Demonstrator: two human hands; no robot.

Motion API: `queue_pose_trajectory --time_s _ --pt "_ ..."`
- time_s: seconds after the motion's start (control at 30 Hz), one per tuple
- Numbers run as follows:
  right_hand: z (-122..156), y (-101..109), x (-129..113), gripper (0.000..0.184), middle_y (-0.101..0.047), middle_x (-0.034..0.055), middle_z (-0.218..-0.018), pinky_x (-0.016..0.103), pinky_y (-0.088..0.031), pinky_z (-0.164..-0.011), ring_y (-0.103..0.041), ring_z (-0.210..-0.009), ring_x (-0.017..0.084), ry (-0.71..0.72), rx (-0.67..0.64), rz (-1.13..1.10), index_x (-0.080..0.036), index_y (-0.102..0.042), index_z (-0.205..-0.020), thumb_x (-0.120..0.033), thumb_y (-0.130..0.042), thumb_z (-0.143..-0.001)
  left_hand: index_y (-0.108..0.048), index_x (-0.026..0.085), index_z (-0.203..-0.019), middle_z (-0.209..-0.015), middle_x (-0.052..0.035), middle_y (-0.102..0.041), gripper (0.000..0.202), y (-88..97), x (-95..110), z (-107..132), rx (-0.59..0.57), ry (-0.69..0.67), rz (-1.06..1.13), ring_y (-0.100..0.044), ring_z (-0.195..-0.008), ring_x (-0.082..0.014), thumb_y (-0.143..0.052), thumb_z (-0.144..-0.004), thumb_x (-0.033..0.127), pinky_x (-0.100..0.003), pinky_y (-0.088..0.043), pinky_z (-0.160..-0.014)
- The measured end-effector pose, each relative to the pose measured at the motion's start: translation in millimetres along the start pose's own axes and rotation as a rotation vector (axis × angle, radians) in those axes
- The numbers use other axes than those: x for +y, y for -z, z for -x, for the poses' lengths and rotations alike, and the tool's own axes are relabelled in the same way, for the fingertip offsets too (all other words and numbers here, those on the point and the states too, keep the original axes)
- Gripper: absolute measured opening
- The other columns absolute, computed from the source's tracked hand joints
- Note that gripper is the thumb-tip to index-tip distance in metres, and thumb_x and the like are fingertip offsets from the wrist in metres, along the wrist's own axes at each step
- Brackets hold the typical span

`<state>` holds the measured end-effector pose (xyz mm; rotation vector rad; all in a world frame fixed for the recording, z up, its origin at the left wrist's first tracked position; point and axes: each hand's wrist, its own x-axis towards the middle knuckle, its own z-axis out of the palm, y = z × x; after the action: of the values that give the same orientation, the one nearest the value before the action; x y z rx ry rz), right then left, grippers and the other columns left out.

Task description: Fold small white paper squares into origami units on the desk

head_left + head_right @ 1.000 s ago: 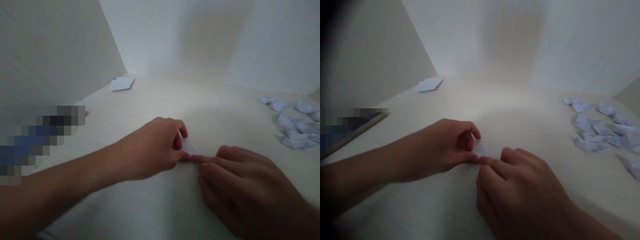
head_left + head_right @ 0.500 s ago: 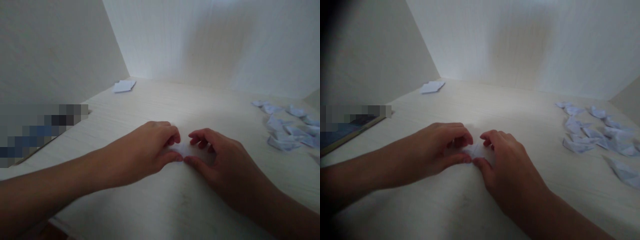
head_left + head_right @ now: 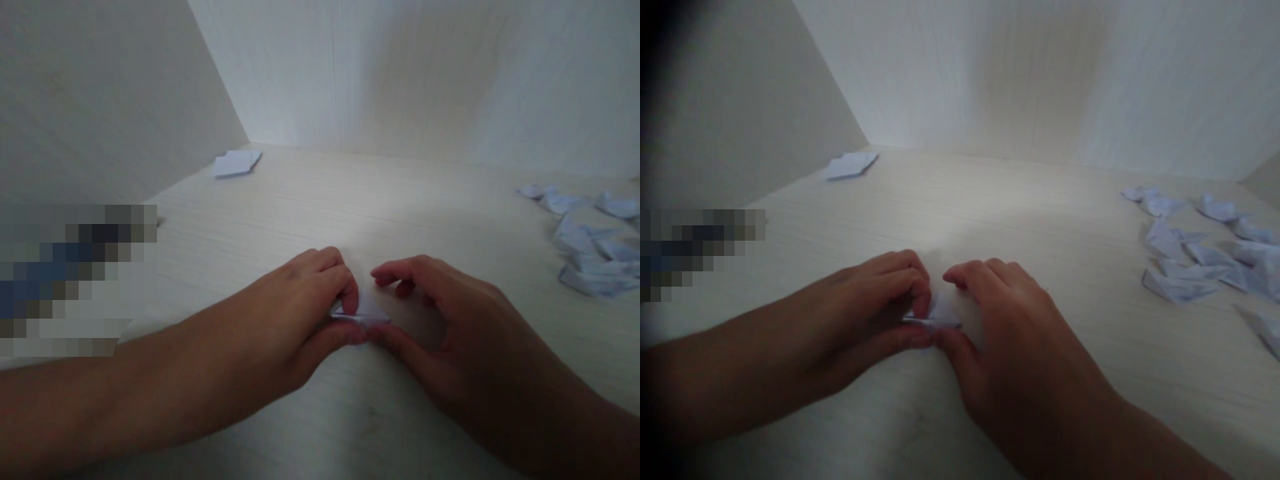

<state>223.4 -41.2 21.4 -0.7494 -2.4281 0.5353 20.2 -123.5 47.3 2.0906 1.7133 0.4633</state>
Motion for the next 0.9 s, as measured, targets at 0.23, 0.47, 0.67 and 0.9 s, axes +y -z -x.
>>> queue_pose_trajectory --time_s 0.23,0.47,0.67,0.9 --pt "-3 7 -4 0.011 -0.073 -0.0076 -0.077 0.024 -0.052 -0.057 -0.067 -0.063 0.012 -0.132 -0.091 -0.302 -0.028 -0.066 -0.094 -0.021 -0.07 -0.087 -0.065 0.024 -0.096 -0.081 0.0064 -0.068 0.009 0.6 -2 -6 0.097 -0.07 0.092 -0.059 -0.068 -0.0081 -0.064 -0.099 0.032 -0.023 -0.044 -0.063" --pt "-9 10 -6 0.015 -0.08 -0.0093 -0.085 0.016 -0.058 -0.067 -0.076 -0.073 0.01 -0.135 0.05 -0.449 -0.031 -0.075 -0.092 -0.019 -0.073 -0.085 -0.074 0.021 -0.095 -0.081 0.0024 -0.074 0.005 -6.6 5 -8 0.312 -0.072 0.409 -0.068 -0.072 -0.0097 -0.075 -0.09 0.023 -0.019 -0.054 -0.065" --pt "-10 10 -5 0.016 -0.082 -0.006 -0.091 0.022 -0.064 -0.069 -0.079 -0.078 0.017 -0.185 0.077 -0.49 -0.036 -0.08 -0.097 -0.03 -0.078 -0.082 -0.077 0.023 -0.099 -0.079 0.0008 -0.075 0.014 -8.9 7 -6 0.388 0.057 0.607 -0.069 -0.071 -0.0113 -0.079 -0.085 0.021 -0.017 -0.054 -0.061" --pt "-14 8 -7 0.013 -0.082 -0.0045 -0.086 0.023 -0.066 -0.064 -0.079 -0.069 0.019 -0.234 0.11 -0.468 -0.036 -0.084 -0.095 -0.034 -0.078 -0.083 -0.08 0.022 -0.093 -0.092 -0.0013 -0.074 0.013 -8.5 7 -8 0.453 0.006 0.693 -0.067 -0.078 -0.0092 -0.081 -0.083 0.015 -0.014 -0.054 -0.064"
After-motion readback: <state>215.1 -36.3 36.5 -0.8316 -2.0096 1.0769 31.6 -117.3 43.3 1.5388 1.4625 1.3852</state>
